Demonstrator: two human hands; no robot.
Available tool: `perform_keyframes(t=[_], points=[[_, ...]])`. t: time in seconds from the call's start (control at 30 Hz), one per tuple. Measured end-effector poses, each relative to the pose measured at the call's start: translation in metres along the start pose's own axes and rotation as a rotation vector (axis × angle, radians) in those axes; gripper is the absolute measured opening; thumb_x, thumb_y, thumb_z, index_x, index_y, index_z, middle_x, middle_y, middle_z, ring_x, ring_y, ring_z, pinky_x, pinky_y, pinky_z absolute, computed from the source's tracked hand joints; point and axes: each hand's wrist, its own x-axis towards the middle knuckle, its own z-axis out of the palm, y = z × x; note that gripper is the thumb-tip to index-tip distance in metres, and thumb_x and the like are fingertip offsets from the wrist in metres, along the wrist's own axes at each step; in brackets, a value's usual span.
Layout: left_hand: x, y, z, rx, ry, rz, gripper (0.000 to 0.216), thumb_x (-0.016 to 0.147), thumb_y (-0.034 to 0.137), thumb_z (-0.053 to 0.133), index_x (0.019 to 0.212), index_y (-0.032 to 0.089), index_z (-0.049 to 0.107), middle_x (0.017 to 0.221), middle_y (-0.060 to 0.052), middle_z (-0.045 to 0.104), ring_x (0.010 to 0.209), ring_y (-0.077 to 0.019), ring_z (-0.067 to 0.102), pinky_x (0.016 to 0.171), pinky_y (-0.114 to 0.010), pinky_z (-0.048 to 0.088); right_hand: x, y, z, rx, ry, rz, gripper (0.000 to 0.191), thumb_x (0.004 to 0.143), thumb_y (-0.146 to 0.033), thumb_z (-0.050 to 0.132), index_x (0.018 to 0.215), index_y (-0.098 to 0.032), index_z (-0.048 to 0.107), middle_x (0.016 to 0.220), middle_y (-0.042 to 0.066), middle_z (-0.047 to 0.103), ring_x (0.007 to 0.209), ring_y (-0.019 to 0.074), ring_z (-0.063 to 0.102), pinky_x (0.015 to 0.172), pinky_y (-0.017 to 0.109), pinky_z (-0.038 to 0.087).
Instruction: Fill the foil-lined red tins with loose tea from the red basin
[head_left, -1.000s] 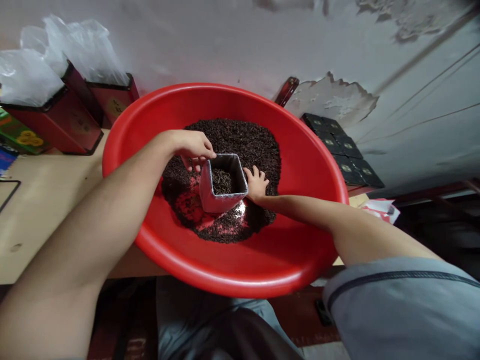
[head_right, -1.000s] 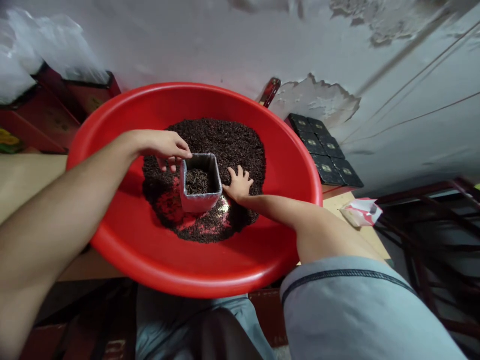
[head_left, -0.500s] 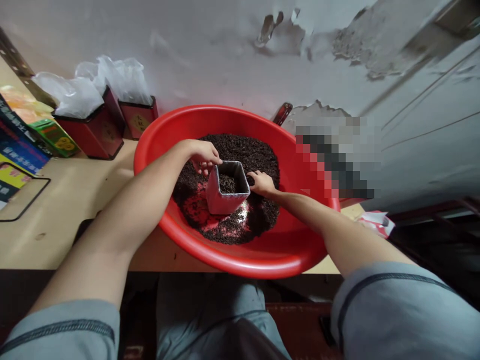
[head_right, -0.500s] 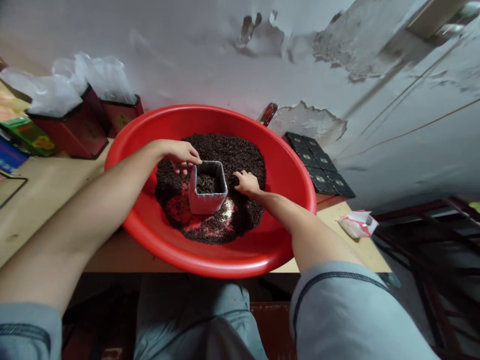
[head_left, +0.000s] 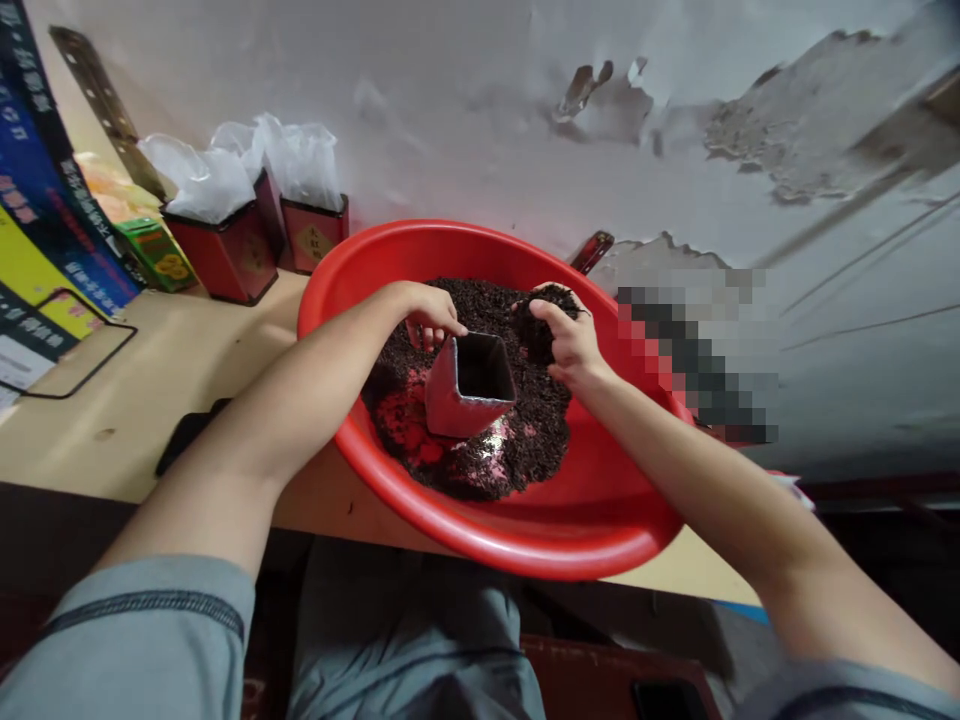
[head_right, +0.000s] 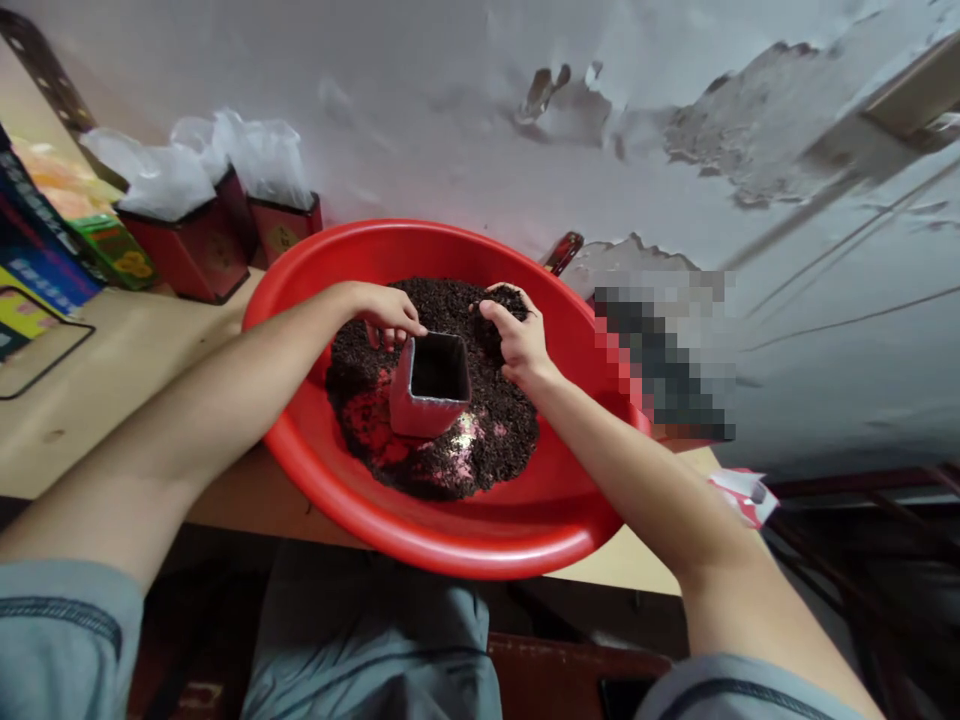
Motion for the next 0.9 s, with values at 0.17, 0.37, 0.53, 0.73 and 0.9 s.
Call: perform_keyframes(t=[0.17, 0.37, 0.53, 0.73, 0.9], points=[[0.002, -0.001, 0.002, 0.038, -0.007, 0.012, 0.050, 0.101, 0.050, 0.063, 0.138, 0.018, 0.072, 0.124, -0.016, 0.079, 0.105, -0.0264, 0.080, 0.091, -0.036, 0.066, -0.033, -0.009, 0.040, 0.167, -0.031, 0.116, 0.051, 0.069, -0.050, 0.079, 0.110, -0.026, 0.060, 0.093, -0.001, 0.074, 0.084, 0.0197, 0.070, 0.074, 0.036, 0.063], [0.004, -0.003, 0.001, 0.028, -0.032, 0.019, 0.047, 0.101, 0.049, 0.062, 0.135, 0.020, 0.075, 0.120, -0.013, 0.081, 0.107, -0.0261, 0.079, 0.093, -0.034, 0.064, -0.040, 0.001, 0.053, 0.151, 0.024, 0.116, 0.052, 0.062, -0.046, 0.086, 0.103, -0.027, 0.061, 0.087, -0.005, 0.070, 0.085, 0.0169, 0.067, 0.081, 0.033, 0.061], [0.006, -0.002, 0.000, -0.024, -0.034, -0.002, 0.042, 0.104, 0.042, 0.058, 0.133, 0.016, 0.075, 0.116, -0.013, 0.081, 0.105, -0.0241, 0.079, 0.093, -0.033, 0.063, -0.046, -0.001, 0.045, 0.145, -0.076, 0.140, 0.054, 0.064, -0.050, 0.090, 0.105, -0.028, 0.062, 0.088, -0.004, 0.071, 0.084, 0.0187, 0.069, 0.080, 0.037, 0.061], [0.004, -0.001, 0.000, 0.012, -0.039, -0.008, 0.045, 0.104, 0.042, 0.057, 0.138, 0.015, 0.072, 0.127, -0.016, 0.078, 0.109, -0.0256, 0.078, 0.089, -0.033, 0.063, -0.040, -0.001, 0.040, 0.147, -0.100, 0.083, 0.049, 0.065, -0.046, 0.093, 0.102, -0.027, 0.068, 0.088, -0.003, 0.069, 0.080, 0.0168, 0.066, 0.078, 0.035, 0.061], [0.006, -0.003, -0.001, 0.011, -0.027, 0.001, 0.045, 0.103, 0.045, 0.060, 0.135, 0.016, 0.074, 0.125, -0.015, 0.080, 0.111, -0.0261, 0.077, 0.090, -0.033, 0.064, -0.031, -0.004, 0.037, 0.086, -0.139, -0.033, 0.042, 0.067, -0.041, 0.092, 0.100, -0.026, 0.070, 0.109, 0.001, 0.073, 0.099, 0.0193, 0.070, 0.094, 0.040, 0.060]])
